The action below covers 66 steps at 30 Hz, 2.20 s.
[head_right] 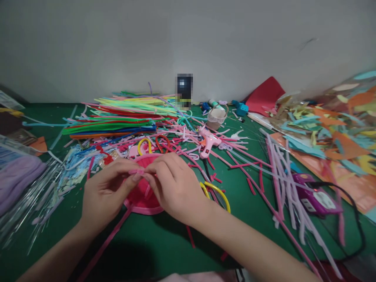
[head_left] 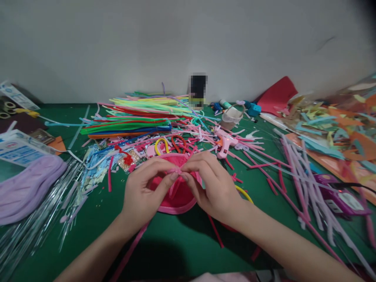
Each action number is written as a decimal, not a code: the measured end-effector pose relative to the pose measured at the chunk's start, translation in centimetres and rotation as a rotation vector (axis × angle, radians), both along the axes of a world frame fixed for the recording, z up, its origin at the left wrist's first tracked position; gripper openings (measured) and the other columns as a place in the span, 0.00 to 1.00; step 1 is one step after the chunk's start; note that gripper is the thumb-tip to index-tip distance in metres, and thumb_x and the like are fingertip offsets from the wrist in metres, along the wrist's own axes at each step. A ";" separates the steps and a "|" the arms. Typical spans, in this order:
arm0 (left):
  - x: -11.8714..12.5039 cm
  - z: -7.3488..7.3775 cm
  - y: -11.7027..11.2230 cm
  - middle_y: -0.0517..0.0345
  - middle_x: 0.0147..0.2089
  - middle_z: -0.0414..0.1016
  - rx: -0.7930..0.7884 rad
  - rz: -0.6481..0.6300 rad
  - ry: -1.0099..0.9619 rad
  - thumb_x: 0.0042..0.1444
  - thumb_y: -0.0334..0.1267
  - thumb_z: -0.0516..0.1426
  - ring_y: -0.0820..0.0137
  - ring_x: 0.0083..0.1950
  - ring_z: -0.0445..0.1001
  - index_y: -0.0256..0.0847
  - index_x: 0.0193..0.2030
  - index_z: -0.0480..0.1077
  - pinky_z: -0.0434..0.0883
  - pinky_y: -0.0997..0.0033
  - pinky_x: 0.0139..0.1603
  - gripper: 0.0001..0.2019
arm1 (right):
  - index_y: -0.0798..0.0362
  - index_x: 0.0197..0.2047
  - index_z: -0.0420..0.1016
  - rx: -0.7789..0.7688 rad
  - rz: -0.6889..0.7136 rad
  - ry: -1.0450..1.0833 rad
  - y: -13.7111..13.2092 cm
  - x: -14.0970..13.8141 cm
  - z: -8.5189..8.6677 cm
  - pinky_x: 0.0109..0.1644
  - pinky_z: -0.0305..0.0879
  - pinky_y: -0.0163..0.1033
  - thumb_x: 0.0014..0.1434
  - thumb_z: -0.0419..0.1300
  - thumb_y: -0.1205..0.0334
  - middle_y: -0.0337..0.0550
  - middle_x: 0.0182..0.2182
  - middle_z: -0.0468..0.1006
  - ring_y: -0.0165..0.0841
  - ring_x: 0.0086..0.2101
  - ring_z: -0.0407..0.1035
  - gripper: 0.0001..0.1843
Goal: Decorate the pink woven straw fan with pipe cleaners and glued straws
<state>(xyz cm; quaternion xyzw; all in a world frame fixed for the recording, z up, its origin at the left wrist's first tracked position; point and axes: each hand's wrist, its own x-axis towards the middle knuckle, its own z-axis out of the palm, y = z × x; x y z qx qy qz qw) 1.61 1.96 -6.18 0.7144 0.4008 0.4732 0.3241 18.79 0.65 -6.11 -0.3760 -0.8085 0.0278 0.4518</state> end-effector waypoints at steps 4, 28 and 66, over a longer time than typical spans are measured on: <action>-0.3 0.0 0.0 0.61 0.34 0.76 0.082 -0.013 0.018 0.59 0.30 0.59 0.70 0.38 0.72 0.45 0.36 0.74 0.68 0.72 0.42 0.05 | 0.53 0.40 0.67 -0.138 0.024 0.094 -0.5 -0.2 0.3 0.41 0.68 0.43 0.66 0.54 0.69 0.46 0.34 0.75 0.36 0.37 0.68 0.03; 0.2 -0.3 0.7 0.64 0.29 0.73 -0.607 -0.164 -0.358 0.52 0.42 0.66 0.78 0.27 0.70 0.41 0.34 0.75 0.69 0.80 0.30 0.09 | 0.53 0.35 0.70 -0.571 -0.047 0.324 0.0 0.5 0.8 0.36 0.64 0.35 0.66 0.55 0.62 0.39 0.30 0.75 0.30 0.31 0.69 0.08; 0.2 -1.3 1.6 0.64 0.24 0.68 -0.301 0.050 -0.010 0.56 0.41 0.59 0.75 0.26 0.66 0.40 0.25 0.68 0.63 0.76 0.28 0.11 | 0.52 0.31 0.72 -0.742 -0.597 -0.424 -1.0 8.7 -1.7 0.31 0.60 0.39 0.65 0.54 0.56 0.44 0.28 0.78 0.38 0.30 0.73 0.13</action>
